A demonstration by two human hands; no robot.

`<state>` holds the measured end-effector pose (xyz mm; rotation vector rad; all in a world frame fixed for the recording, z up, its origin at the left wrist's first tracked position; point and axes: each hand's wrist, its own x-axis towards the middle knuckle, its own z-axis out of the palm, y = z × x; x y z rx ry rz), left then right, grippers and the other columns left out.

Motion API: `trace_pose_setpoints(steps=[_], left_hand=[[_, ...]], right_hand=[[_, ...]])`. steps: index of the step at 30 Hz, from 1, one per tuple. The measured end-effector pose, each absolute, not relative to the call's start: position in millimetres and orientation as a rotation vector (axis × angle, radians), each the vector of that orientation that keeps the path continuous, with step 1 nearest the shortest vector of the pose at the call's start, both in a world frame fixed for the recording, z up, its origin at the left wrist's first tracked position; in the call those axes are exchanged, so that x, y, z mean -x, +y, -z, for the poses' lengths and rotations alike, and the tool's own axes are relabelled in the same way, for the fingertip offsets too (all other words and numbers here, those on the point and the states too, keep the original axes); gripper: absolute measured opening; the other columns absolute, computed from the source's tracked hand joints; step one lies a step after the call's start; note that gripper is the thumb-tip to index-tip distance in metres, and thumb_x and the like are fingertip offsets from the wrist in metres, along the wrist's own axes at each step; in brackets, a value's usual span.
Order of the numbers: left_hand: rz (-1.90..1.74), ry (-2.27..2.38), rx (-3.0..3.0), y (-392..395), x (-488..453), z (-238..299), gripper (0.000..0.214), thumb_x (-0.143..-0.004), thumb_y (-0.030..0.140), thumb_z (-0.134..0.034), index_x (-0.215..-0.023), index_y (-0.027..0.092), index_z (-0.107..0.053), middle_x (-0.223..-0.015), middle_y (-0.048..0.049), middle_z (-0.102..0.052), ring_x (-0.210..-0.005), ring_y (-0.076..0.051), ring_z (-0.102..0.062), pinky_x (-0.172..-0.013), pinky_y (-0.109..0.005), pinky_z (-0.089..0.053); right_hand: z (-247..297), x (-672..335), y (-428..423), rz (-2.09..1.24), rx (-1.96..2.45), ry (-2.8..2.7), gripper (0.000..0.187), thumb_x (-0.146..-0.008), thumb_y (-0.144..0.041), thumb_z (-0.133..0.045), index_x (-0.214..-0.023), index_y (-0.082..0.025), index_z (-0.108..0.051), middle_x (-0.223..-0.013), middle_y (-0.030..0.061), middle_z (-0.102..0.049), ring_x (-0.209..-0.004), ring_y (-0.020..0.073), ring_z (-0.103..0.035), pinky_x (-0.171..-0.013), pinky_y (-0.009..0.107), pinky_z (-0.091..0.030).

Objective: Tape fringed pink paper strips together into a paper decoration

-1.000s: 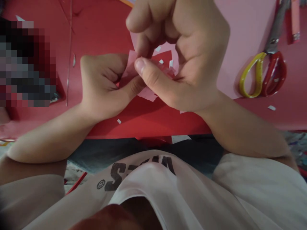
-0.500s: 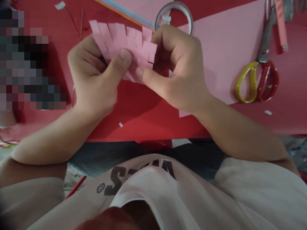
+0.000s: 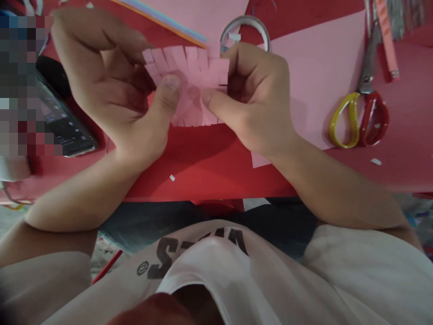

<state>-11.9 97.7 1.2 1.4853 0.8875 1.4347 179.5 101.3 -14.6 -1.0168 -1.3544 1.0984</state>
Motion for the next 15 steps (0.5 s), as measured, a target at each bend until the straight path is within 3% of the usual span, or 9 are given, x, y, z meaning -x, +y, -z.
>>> trace_pose_setpoints(steps=[3, 5, 8, 12, 15], left_hand=[[-1.602, 0.646, -1.427, 100, 5, 3, 0.027, -0.093, 0.037, -0.082, -0.097, 0.02, -0.061, -0.098, -0.0046, -0.059, -0.1, -0.016, -0.059, -0.083, -0.027, -0.054], [-1.687, 0.481, -1.391, 101, -1, 8, 0.036, -0.093, 0.053, -0.078, -0.094, 0.023, -0.059, -0.089, -0.0029, -0.059, -0.104, -0.018, -0.06, -0.087, -0.028, -0.055], [-1.676, 0.397, -1.409, 104, -4, 14, 0.041, -0.094, 0.064, -0.072, -0.093, 0.024, -0.059, -0.084, -0.0024, -0.059, -0.108, -0.019, -0.059, -0.089, -0.03, -0.054], [-1.571, 0.352, -1.484, 113, 4, 22, 0.038, -0.097, 0.063, -0.066, -0.093, 0.026, -0.062, -0.078, -0.0011, -0.058, -0.104, -0.017, -0.058, -0.088, -0.031, -0.051], [-1.498, 0.506, -1.515, 122, 12, 29, 0.024, -0.103, 0.047, -0.067, -0.094, 0.025, -0.068, -0.074, 0.0006, -0.056, -0.087, -0.014, -0.056, -0.079, -0.03, -0.048]], right_hand=[[18, -180, 102, -1.08, 0.999, -1.333, 0.033, -0.074, -0.044, -0.093, -0.071, -0.027, -0.065, -0.071, -0.0006, -0.055, -0.068, 0.0151, -0.049, -0.055, 0.033, -0.041], [21, -180, 103, -1.078, 0.997, -1.323, 0.03, -0.075, -0.037, -0.091, -0.071, -0.026, -0.064, -0.071, -0.0007, -0.054, -0.068, 0.0148, -0.048, -0.056, 0.032, -0.039], [24, -181, 104, -1.057, 0.98, -1.331, 0.027, -0.074, -0.033, -0.09, -0.072, -0.026, -0.064, -0.071, -0.0008, -0.054, -0.067, 0.0145, -0.047, -0.057, 0.032, -0.039], [28, -182, 107, -1.017, 0.983, -1.325, 0.027, -0.072, -0.031, -0.09, -0.07, -0.026, -0.063, -0.069, -0.0008, -0.051, -0.066, 0.0147, -0.045, -0.057, 0.033, -0.035], [29, -183, 108, -0.997, 1.001, -1.322, 0.026, -0.069, -0.032, -0.089, -0.069, -0.027, -0.063, -0.069, -0.0007, -0.051, -0.068, 0.0155, -0.045, -0.057, 0.032, -0.036]])
